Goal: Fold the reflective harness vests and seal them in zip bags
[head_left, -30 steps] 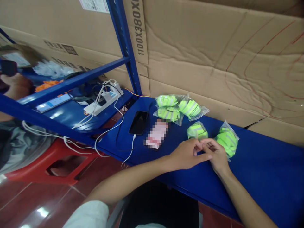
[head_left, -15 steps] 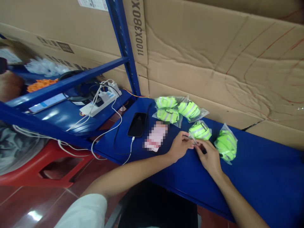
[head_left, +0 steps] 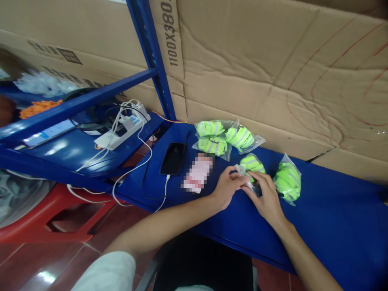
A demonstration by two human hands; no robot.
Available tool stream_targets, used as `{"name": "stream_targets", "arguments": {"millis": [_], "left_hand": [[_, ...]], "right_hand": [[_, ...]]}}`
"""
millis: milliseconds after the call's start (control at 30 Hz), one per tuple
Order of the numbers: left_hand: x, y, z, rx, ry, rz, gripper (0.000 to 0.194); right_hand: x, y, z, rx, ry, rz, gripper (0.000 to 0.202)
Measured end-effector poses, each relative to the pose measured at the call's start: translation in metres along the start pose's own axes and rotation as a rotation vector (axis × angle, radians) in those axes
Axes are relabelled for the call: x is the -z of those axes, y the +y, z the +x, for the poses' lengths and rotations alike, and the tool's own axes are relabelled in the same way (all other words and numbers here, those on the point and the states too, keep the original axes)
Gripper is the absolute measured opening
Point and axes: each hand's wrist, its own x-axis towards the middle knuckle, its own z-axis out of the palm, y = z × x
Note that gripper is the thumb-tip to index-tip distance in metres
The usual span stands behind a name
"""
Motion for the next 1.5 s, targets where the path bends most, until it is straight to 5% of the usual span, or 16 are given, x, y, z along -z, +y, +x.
{"name": "stream_targets", "arguments": {"millis": [300, 467, 1200, 1367, 1500], "left_hand": [[-0.008, 0.018, -0.007, -0.086, -0.094, 0.165, 0.038], [-0.008, 0.023, -0.014, -0.179, -0.12, 0.38, 0.022], [-0.002, 0.029, -0.008, -0.202, -0.124, 0.81, 0.009], [-0.006, 0.038, -0.012, -0.212, -0.151, 0.829, 0.007], [-0.005, 0.038, -0.016, -0.274, -0.197, 0.886, 0.011]], "right_hand": [[0.014, -0.011, -0.004, -0.123, 0.043, 0.163, 0.022], [0.02, -0.016, -0.007, -0.083, -0.085, 0.137, 0.017], [0.013, -0.012, -0.007, 0.105, -0.132, -0.034, 0.007], [0.018, -0.023, -0.008, 0.159, -0.01, -0.179, 0.029], [0.022, -0.029, -0.008, 0.072, -0.028, -0.042, 0.022]]}}
